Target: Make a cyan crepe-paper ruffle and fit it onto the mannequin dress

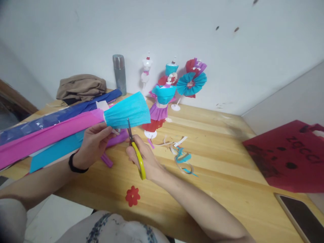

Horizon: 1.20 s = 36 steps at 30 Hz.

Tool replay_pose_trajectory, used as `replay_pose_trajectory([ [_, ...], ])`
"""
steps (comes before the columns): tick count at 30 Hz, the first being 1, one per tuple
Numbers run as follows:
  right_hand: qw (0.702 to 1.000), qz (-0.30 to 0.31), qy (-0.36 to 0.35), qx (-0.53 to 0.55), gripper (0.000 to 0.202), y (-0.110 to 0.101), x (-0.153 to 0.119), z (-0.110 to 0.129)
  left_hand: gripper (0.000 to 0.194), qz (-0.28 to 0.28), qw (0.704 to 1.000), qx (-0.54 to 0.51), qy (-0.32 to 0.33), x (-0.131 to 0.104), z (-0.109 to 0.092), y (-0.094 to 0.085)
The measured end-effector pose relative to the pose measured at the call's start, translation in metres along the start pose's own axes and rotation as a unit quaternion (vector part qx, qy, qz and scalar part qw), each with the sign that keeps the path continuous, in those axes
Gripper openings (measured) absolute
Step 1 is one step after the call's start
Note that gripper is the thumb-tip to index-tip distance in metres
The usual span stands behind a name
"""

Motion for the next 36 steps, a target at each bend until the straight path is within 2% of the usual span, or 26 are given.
replay_pose_trajectory([
  [8,0.999,-0.017,0.005,0.044,0.056,0.0030,-0.0021,0.0019,0.012,-0.001,1.000,-0.001,-0.010,-0.0009,0.0013,-0.0010],
  [25,0.998,-0.041,0.015,0.051,0.057,0.0033,-0.0026,0.0016,0.011,0.008,1.000,0.011,-0.010,-0.0019,0.0044,-0.0038],
  [36,0.998,-0.031,0.015,0.056,0.060,0.0023,-0.0008,-0.0012,0.012,0.000,0.999,0.019,-0.031,-0.0032,0.0049,-0.0055],
])
Point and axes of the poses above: each hand's wrist, its own x-axis towards the middle knuckle, its own y-axis out of the palm, z = x × y, the point moved 1 cm from there along x, towards the middle knuckle, and after that the axes turned 14 degrees about y, right-handed, at the moved point
